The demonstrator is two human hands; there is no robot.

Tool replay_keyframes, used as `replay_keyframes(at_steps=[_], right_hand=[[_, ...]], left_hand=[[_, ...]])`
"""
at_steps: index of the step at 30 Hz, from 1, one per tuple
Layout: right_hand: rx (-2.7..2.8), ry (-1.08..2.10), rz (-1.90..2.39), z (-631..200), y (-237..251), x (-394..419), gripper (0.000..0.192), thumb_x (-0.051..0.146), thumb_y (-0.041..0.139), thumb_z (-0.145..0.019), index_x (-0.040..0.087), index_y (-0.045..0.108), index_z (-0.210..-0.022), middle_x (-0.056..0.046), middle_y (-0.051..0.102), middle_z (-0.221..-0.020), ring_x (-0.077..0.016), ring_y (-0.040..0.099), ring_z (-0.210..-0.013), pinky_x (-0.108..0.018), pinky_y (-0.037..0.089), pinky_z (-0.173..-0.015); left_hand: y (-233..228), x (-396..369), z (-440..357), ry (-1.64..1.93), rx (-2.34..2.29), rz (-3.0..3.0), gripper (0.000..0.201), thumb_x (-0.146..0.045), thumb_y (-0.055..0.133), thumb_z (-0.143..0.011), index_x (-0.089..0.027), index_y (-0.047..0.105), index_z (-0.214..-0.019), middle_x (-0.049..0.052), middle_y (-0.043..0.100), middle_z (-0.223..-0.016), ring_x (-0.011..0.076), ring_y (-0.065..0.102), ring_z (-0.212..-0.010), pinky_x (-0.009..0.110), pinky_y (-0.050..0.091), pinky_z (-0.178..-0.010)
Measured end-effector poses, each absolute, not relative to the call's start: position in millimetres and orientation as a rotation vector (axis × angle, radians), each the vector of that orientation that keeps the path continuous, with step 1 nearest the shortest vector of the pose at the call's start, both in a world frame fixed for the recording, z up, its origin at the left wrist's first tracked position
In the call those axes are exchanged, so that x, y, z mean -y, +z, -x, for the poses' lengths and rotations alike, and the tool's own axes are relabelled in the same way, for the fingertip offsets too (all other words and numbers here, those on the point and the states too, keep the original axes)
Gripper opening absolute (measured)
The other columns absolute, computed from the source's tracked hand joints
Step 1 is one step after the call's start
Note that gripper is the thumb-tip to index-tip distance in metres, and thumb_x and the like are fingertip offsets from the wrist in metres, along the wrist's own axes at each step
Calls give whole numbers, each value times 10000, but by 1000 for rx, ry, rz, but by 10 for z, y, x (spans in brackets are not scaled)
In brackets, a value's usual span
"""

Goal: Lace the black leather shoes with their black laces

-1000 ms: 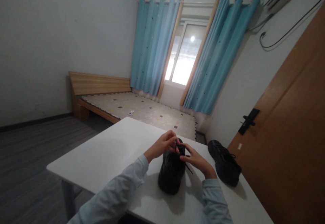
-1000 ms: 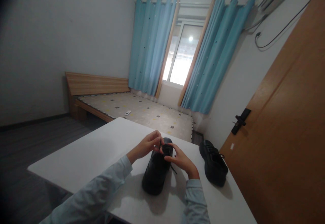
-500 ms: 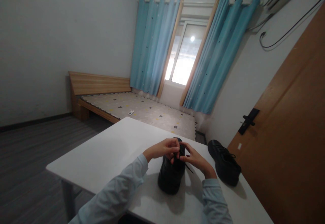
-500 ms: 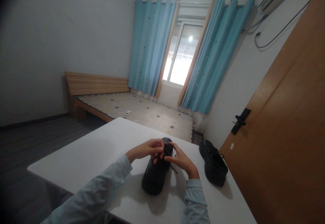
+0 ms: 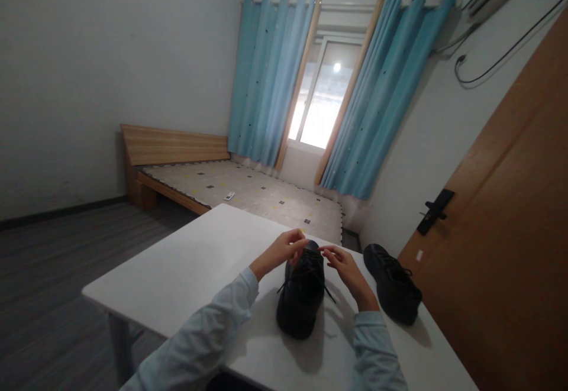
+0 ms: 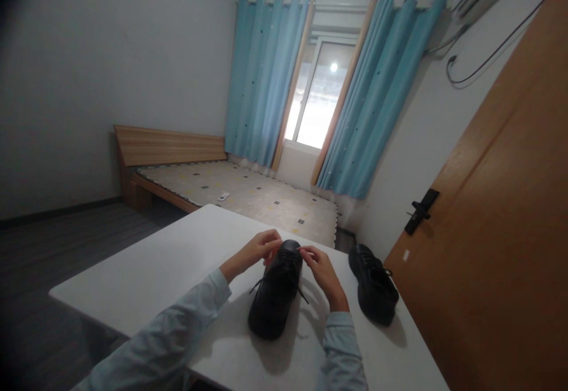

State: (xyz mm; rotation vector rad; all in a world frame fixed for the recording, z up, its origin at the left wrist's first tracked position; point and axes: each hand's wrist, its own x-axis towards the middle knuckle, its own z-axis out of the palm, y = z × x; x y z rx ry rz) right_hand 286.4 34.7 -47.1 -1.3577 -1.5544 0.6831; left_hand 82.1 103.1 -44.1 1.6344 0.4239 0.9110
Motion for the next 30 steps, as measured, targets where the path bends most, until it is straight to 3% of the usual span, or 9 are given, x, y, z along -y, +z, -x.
replay_keyframes(at_steps=[3,7,13,23,30], right_hand=[[1413,541,1393,-2881,-542,-439,394,526,648,-684,150,694,-789,-96,691,-816,-239,617,-774,-352,498,-675],[1375,500,1400,-2827,-585,-470,357,489,690,-647,139,684,-718,-86,676,-728,-194,579,-636,-325,481,-594],[1380,556,1377,-2731,-594,-464,339,468,706,-638,135,677,-695,-65,655,-669,-186,577,-626,-306,469,-588],[1439,538,1381,-2766,-668,-520,368,506,690,-645,143,649,-691,-55,643,-674,-180,576,-626,-296,468,-589],[1399,516,1396,-2816,-729,-554,393,557,635,-660,167,583,-661,-37,612,-629,-188,574,-606,-315,472,-584]], left_hand=[[-505,-1110,-841,1063,-683,-1765,271,-417,550,-767,-149,522,-737,-20,566,-616,71,487,-428,179,367,-397],[-564,-1137,-827,1081,-899,-1964,215,-365,569,-758,-152,599,-761,17,636,-716,112,555,-552,220,435,-520],[-605,-1121,-861,1059,-902,-2071,211,-358,591,-758,-156,646,-792,32,674,-790,144,596,-673,250,465,-652],[-690,-1161,-930,1008,-855,-2024,216,-366,616,-730,-156,630,-776,23,660,-769,154,593,-707,255,460,-668],[-641,-1112,-932,967,-938,-2163,126,-281,510,-809,-168,555,-778,29,635,-802,157,557,-745,262,429,-692]])
